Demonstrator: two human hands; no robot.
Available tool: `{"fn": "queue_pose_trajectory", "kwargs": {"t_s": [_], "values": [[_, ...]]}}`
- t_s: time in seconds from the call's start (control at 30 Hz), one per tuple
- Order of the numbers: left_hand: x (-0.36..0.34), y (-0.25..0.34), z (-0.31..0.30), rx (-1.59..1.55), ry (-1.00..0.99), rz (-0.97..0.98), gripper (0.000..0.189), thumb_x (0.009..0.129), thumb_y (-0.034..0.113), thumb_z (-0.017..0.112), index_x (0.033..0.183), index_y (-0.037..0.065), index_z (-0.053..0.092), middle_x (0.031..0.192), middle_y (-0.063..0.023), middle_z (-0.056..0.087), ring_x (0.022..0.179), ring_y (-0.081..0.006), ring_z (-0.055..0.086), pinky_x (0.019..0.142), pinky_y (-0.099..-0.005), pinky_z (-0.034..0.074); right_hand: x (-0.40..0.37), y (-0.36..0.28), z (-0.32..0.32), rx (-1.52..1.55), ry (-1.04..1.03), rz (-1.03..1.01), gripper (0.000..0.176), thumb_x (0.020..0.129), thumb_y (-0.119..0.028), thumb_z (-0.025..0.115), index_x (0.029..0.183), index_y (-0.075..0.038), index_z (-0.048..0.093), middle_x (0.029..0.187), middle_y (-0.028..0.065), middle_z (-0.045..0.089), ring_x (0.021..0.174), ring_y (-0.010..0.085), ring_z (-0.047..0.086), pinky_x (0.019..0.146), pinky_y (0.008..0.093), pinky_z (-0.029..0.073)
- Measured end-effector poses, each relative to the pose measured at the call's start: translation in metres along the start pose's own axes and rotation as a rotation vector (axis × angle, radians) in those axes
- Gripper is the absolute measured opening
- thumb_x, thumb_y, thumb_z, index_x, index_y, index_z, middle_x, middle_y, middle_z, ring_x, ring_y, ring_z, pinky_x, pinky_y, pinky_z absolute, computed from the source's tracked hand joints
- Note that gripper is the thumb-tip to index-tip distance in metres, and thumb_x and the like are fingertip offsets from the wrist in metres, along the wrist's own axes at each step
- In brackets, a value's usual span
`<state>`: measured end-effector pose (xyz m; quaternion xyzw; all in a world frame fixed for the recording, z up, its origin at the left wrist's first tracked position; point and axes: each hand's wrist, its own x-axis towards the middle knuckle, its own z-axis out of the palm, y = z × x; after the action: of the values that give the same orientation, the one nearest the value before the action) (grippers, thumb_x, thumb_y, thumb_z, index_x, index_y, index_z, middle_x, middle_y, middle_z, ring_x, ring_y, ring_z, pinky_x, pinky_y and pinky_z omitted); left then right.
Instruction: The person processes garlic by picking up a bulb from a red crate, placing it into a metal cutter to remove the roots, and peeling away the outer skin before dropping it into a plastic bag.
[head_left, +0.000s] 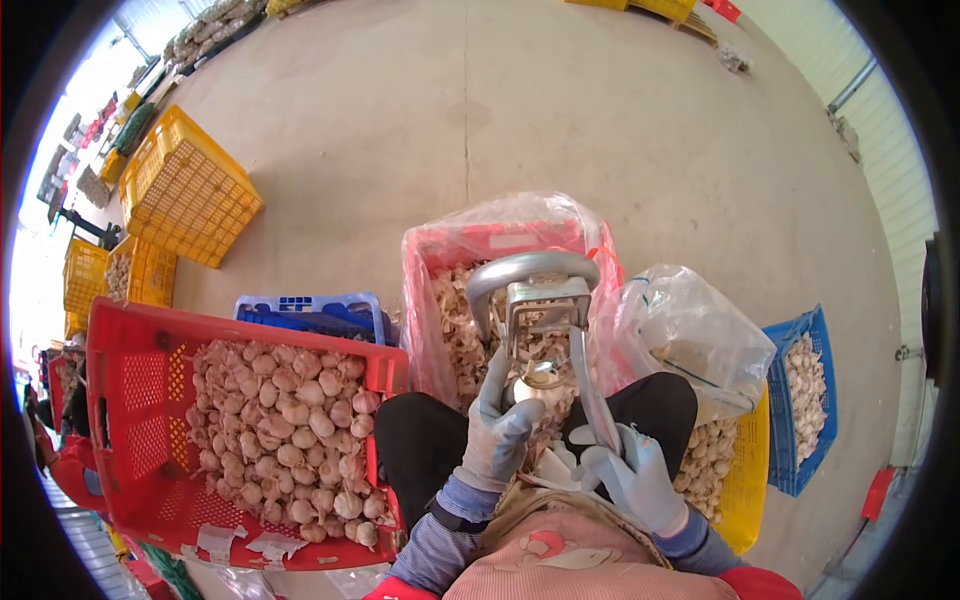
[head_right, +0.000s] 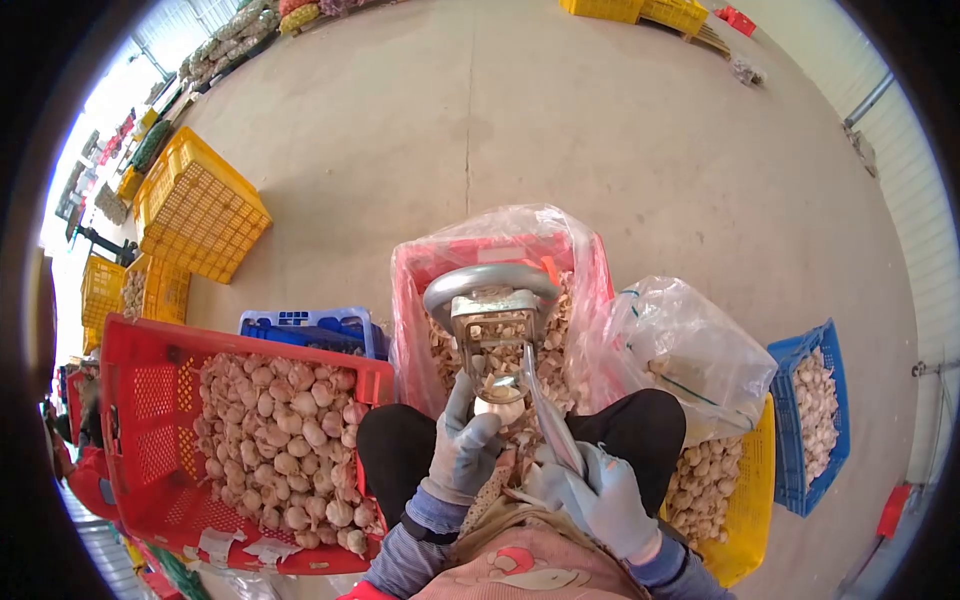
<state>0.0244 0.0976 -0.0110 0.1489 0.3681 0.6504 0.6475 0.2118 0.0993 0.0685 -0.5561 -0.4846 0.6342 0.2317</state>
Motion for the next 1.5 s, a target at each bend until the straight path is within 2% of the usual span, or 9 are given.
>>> {"fn": "queue_pose_trajectory", "kwargs": {"t_s": [0.33,0.47,0.7,0.97,1.0,1.03,1.1,1.3,1.5], "values": [[-0.019,0.023,-0.002,0.377,0.122,0.011,0.066,0.086,0.031,0.071,0.141,0.003,0.047,0.114,-0.0073,0.063,0.095,-0.0152,0.063,0.081,-0.0281,0.054,0.067,0.048,0.015,-0.685,0.229,-0.267,0.047,0.083,-0.047,0.07,0.108,-0.007,0.066,0.089,0.0192,0.069,0.084,0.0377,0.068,0.071,0.0455,0.053],[-0.062,0.03,0.041,0.342,-0.167,-0.039,0.055,0.075,0.004,0.078,0.125,-0.007,0.06,0.109,-0.0112,0.067,0.1,-0.0179,0.065,0.089,-0.0312,0.053,0.063,0.039,0.018,-0.569,0.259,-0.278,0.043,0.086,-0.045,0.07,0.106,-0.006,0.066,0.093,0.0175,0.069,0.085,0.0359,0.068,0.071,0.0429,0.053],[-0.008,0.01,0.148,1.136,-0.323,0.515,0.059,0.076,0.014,0.08,0.128,-0.004,0.058,0.126,-0.0196,0.061,0.116,-0.0277,0.06,0.098,-0.0358,0.047,0.077,0.079,0.012,-0.62,0.154,-0.472,0.029,0.089,-0.034,0.065,0.104,-0.009,0.067,0.086,0.0141,0.067,0.08,0.0301,0.067,0.071,0.0406,0.051],[-0.082,0.071,-0.034,0.82,0.374,0.405,0.024,0.091,0.001,0.062,0.114,-0.005,0.067,0.103,-0.0067,0.068,0.095,-0.0111,0.063,0.083,-0.0243,0.049,0.072,0.054,0.018,-0.576,0.279,-0.295,0.036,0.085,-0.038,0.072,0.098,-0.005,0.07,0.074,0.0159,0.067,0.068,0.0297,0.067,0.063,0.041,0.05],[-0.09,0.081,-0.079,0.92,0.471,0.495,0.025,0.092,0.003,0.064,0.115,-0.005,0.067,0.104,-0.006,0.069,0.094,-0.0105,0.063,0.081,-0.0238,0.05,0.073,0.058,0.019,-0.519,0.29,-0.361,0.023,0.088,-0.022,0.072,0.099,-0.003,0.067,0.078,0.0085,0.07,0.068,0.0171,0.067,0.065,0.0324,0.053],[-0.098,0.094,-0.106,0.93,0.65,0.535,0.025,0.093,0.003,0.062,0.116,-0.005,0.066,0.105,-0.0065,0.069,0.093,-0.0112,0.063,0.083,-0.0245,0.05,0.082,0.073,0.017,-0.41,0.282,-0.339,0.033,0.085,-0.034,0.073,0.101,-0.005,0.07,0.078,0.0168,0.069,0.071,0.0312,0.068,0.066,0.0385,0.051],[-0.107,0.109,-0.205,1.2,0.977,0.558,0.026,0.089,0.008,0.065,0.113,-0.002,0.068,0.103,-0.0127,0.07,0.092,-0.0177,0.066,0.082,-0.031,0.053,0.083,0.074,0.02,-0.288,0.22,-0.333,0.022,0.087,-0.02,0.071,0.101,-0.003,0.07,0.081,0.0116,0.071,0.074,0.0231,0.07,0.069,0.0343,0.053],[-0.069,0.151,-0.237,1.896,0.952,0.171,0.05,0.081,0.02,0.073,0.128,0.008,0.062,0.106,-0.0191,0.068,0.093,-0.0332,0.066,0.084,-0.0366,0.054,0.089,0.083,0.014,-0.105,0.143,-0.285,0.017,0.09,-0.007,0.067,0.105,0.001,0.068,0.086,0.0048,0.071,0.077,0.0119,0.066,0.072,0.0265,0.054],[-0.086,0.152,-0.19,0.702,0.658,0.273,0.05,0.083,0.008,0.073,0.13,0.002,0.058,0.114,-0.0116,0.067,0.101,-0.0179,0.066,0.086,-0.0287,0.053,0.085,0.079,0.021,-0.067,0.175,-0.328,0.021,0.089,-0.003,0.068,0.109,0.002,0.065,0.09,0.0047,0.07,0.078,0.0101,0.065,0.073,0.0252,0.054]]}}
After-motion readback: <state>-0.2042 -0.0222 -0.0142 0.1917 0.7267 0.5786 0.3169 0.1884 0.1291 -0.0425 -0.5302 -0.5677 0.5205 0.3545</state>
